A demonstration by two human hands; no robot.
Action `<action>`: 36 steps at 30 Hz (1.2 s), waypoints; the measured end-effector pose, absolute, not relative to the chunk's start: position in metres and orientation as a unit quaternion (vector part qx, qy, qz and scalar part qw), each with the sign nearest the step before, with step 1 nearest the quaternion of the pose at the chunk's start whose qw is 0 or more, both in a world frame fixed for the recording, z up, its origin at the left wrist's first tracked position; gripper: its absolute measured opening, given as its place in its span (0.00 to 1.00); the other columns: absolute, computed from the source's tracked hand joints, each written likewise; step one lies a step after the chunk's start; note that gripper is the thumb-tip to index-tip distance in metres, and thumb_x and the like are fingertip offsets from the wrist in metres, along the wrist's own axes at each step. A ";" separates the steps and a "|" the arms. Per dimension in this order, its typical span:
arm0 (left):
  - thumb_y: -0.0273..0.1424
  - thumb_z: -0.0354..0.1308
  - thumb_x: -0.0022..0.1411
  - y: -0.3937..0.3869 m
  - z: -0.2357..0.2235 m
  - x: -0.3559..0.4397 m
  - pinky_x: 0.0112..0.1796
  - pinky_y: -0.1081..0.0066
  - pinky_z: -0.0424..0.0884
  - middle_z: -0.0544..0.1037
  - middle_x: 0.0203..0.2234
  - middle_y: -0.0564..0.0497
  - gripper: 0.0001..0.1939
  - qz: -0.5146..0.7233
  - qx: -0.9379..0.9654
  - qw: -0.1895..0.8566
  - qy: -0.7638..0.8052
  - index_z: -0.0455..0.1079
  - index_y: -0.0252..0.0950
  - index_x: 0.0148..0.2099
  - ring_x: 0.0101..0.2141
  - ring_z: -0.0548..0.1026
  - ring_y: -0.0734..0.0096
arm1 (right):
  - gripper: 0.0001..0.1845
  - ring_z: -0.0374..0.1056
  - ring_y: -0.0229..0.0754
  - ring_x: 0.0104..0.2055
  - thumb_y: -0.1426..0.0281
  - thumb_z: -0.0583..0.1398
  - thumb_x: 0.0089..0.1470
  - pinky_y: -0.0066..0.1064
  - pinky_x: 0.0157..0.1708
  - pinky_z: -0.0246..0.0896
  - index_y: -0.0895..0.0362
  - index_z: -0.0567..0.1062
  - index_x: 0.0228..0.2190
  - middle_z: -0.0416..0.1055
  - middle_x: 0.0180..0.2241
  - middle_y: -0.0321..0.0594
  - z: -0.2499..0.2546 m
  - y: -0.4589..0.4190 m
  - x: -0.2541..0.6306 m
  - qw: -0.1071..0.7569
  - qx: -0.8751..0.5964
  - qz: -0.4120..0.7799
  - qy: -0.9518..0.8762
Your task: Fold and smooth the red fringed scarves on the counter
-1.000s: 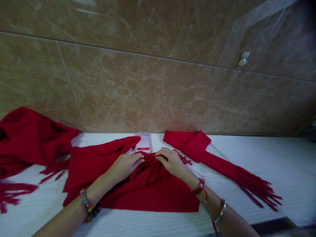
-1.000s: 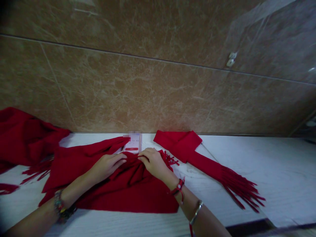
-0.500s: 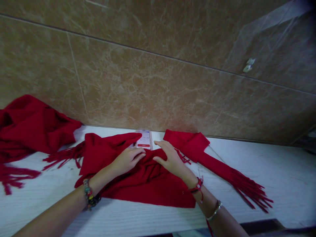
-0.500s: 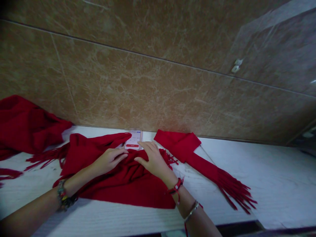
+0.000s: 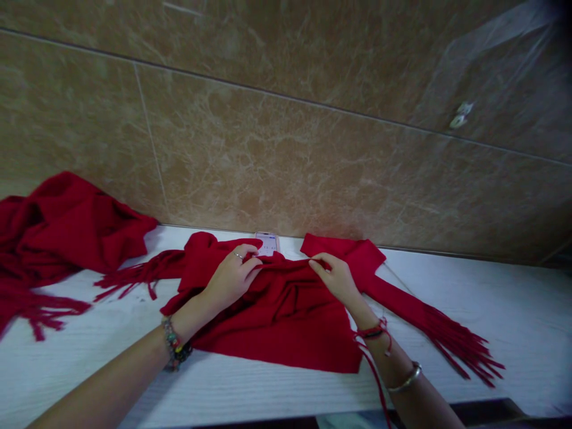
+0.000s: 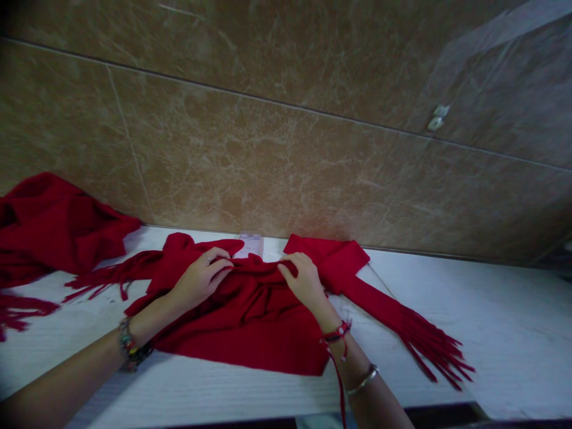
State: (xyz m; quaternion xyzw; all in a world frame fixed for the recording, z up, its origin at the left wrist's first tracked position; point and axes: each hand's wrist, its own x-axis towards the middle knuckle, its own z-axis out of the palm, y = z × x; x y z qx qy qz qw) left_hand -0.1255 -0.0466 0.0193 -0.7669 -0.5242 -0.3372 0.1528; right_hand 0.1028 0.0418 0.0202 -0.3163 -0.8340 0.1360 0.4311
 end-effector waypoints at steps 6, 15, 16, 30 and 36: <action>0.30 0.42 0.63 -0.050 0.018 -0.122 0.33 0.74 0.69 0.74 0.31 0.48 0.13 -0.281 -0.796 0.123 -0.522 0.68 0.34 0.37 0.31 0.72 0.72 | 0.14 0.64 0.44 0.42 0.66 0.58 0.49 0.49 0.53 0.41 0.54 0.69 0.40 0.71 0.38 0.42 0.021 0.017 0.083 0.382 -0.190 0.048 -0.903; 0.30 0.43 0.63 -0.048 0.019 -0.121 0.32 0.71 0.69 0.75 0.31 0.46 0.13 -0.222 -0.784 0.206 -0.541 0.68 0.34 0.37 0.33 0.73 0.68 | 0.09 0.64 0.39 0.28 0.70 0.53 0.52 0.28 0.29 0.58 0.57 0.71 0.25 0.70 0.24 0.38 0.023 0.025 0.089 0.423 -0.265 0.164 -0.851; 0.29 0.43 0.63 -0.049 0.019 -0.120 0.37 0.70 0.69 0.74 0.36 0.44 0.12 -0.248 -0.789 0.216 -0.519 0.68 0.33 0.38 0.38 0.71 0.67 | 0.09 0.63 0.38 0.26 0.69 0.53 0.52 0.27 0.27 0.57 0.58 0.71 0.25 0.69 0.23 0.37 0.024 0.027 0.091 0.420 -0.276 0.177 -0.846; 0.36 0.44 0.63 -0.046 0.020 -0.127 0.29 0.75 0.67 0.75 0.25 0.49 0.14 -0.174 -0.817 0.157 -0.527 0.68 0.34 0.35 0.27 0.73 0.71 | 0.14 0.63 0.40 0.26 0.62 0.53 0.50 0.29 0.28 0.58 0.58 0.70 0.22 0.67 0.21 0.37 0.017 0.046 0.100 0.427 -0.334 0.229 -0.808; 0.30 0.45 0.63 -0.049 0.020 -0.119 0.33 0.76 0.68 0.77 0.33 0.51 0.10 -0.250 -0.811 0.082 -0.522 0.68 0.35 0.39 0.32 0.74 0.73 | 0.18 0.61 0.46 0.44 0.64 0.58 0.49 0.42 0.48 0.51 0.58 0.68 0.42 0.68 0.40 0.46 0.021 0.020 0.084 0.383 -0.192 0.036 -0.903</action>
